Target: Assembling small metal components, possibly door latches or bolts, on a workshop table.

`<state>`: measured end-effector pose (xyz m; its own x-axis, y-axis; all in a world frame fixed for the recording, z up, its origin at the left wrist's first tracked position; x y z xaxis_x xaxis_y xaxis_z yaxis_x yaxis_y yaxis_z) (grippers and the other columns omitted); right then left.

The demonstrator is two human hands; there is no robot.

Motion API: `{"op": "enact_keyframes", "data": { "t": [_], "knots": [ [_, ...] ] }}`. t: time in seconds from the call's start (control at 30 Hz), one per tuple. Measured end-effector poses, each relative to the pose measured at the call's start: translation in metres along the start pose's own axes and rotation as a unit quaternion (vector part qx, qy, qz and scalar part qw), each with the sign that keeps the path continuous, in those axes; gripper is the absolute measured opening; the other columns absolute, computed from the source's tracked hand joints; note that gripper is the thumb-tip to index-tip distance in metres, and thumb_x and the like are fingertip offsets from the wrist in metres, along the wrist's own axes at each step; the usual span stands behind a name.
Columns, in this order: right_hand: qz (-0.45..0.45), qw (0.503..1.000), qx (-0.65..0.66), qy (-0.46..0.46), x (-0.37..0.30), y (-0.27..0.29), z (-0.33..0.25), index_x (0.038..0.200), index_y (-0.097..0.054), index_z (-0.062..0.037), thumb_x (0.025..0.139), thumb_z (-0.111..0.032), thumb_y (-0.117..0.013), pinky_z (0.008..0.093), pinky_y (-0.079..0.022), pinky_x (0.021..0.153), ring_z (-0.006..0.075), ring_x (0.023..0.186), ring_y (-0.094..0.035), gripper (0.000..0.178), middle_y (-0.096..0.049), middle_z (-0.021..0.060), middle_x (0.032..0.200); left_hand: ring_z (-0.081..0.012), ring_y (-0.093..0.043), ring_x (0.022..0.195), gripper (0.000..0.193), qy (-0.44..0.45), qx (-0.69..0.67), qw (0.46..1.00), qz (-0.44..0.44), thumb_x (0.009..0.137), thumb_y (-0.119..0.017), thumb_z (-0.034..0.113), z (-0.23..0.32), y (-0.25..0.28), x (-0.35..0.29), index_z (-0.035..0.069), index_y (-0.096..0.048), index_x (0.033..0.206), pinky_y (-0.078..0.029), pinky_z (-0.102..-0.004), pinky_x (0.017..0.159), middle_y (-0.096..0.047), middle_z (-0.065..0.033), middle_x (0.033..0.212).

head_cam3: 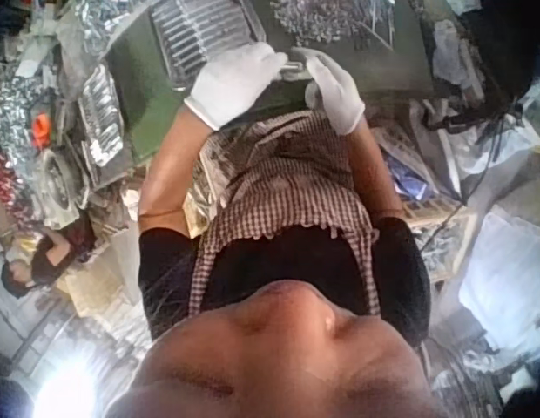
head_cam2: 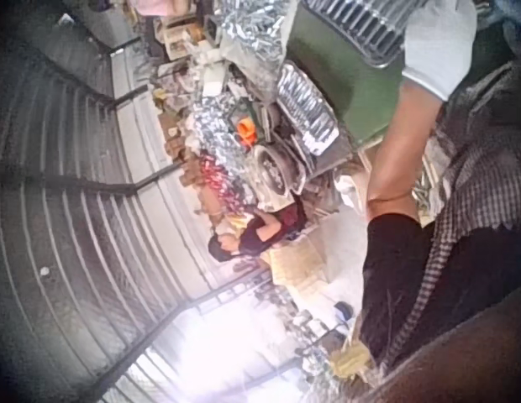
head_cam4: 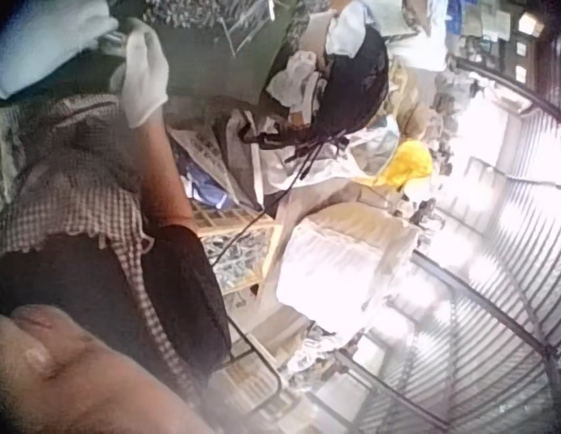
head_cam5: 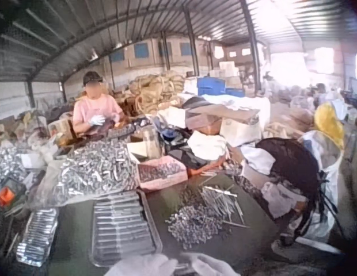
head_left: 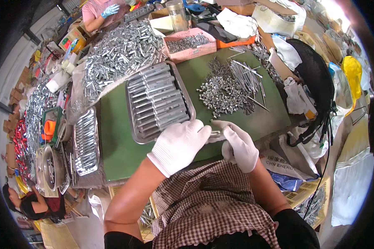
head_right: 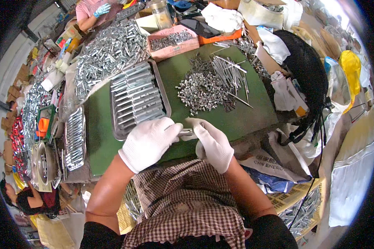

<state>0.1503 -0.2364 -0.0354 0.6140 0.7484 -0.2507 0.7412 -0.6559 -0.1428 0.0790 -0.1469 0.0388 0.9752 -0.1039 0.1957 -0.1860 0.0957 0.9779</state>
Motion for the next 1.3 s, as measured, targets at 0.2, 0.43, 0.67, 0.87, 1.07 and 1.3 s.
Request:
{"op": "enact_keyframes", "data": {
  "t": [0.2,0.43,0.67,0.87,1.07,1.3],
  "knots": [
    [-0.008,0.997,-0.079,-0.017,-0.005,0.005,0.006,0.109,-0.065,0.0003,0.1,-0.031,-0.052,0.0225,-0.042,0.053,0.0074,0.056,-0.053,0.035,-0.067,0.0045,0.08,-0.0252,-0.062,0.077,0.036,0.034,-0.093,0.992,0.083,0.082,-0.071,0.021,0.004,0.006,-0.026,0.008,-0.063,0.114,-0.051,-0.0365,0.065,-0.062,-0.0064,0.087],
    [0.01,0.977,-0.21,0.018,-0.002,0.011,-0.002,0.087,-0.066,-0.0004,0.094,-0.022,-0.06,0.027,-0.047,0.063,0.0112,0.066,-0.06,0.023,-0.064,0.0059,0.072,-0.0248,-0.061,0.067,0.031,0.104,-0.162,0.975,0.115,0.081,-0.068,0.011,0.002,-0.003,-0.039,0.017,-0.068,0.111,-0.05,-0.0361,0.06,-0.059,-0.0056,0.077],
    [0.03,0.944,-0.303,0.126,0.004,0.021,-0.015,0.088,-0.065,-0.0023,0.094,-0.023,-0.061,0.0332,-0.049,0.066,0.0246,0.068,-0.063,0.022,-0.064,0.0129,0.075,-0.025,-0.059,0.06,0.027,0.145,-0.141,0.974,0.102,0.081,-0.067,0.014,0.001,-0.011,-0.04,0.022,-0.068,0.107,-0.05,-0.0364,0.055,-0.055,-0.0054,0.072],
    [0.067,0.781,-0.539,0.308,0.056,0.016,-0.062,0.1,-0.066,-0.0133,0.091,-0.019,-0.059,0.0431,-0.051,0.075,0.0344,0.084,-0.063,0.014,-0.063,0.0133,0.095,-0.0258,-0.059,0.056,0.021,0.192,-0.042,0.979,0.049,0.084,-0.064,0.019,0.015,-0.032,-0.028,0.023,-0.067,0.105,-0.049,-0.0379,0.05,-0.054,-0.0063,0.076],
    [0.048,0.731,-0.642,0.225,0.086,0.023,-0.053,0.095,-0.062,-0.0069,0.088,-0.023,-0.062,0.0456,-0.051,0.076,0.0357,0.087,-0.063,0.018,-0.062,0.0159,0.098,-0.0262,-0.059,0.053,0.021,0.198,-0.032,0.979,0.044,0.084,-0.064,0.02,0.018,-0.035,-0.023,0.023,-0.066,0.105,-0.048,-0.0381,0.048,-0.054,-0.007,0.078],
    [-0.006,0.844,-0.454,0.285,0.026,0.018,-0.054,0.091,-0.063,-0.0062,0.082,-0.012,-0.064,0.0391,-0.051,0.073,0.0312,0.08,-0.065,0.011,-0.066,0.0129,0.087,-0.0263,-0.059,0.053,0.021,0.201,-0.026,0.979,0.022,0.085,-0.063,0.021,0.015,-0.034,-0.023,0.022,-0.067,0.106,-0.048,-0.0388,0.047,-0.054,-0.0078,0.076]
  ]
}}
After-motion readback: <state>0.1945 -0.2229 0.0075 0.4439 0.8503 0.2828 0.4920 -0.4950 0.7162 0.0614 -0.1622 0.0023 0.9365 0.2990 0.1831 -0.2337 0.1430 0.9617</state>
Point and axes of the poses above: each hand's wrist, its own x-axis towards the middle knuckle, its own y-axis out of the back of the hand, z = x × y, the point moved 10 cm from there along x, towards the middle knuckle
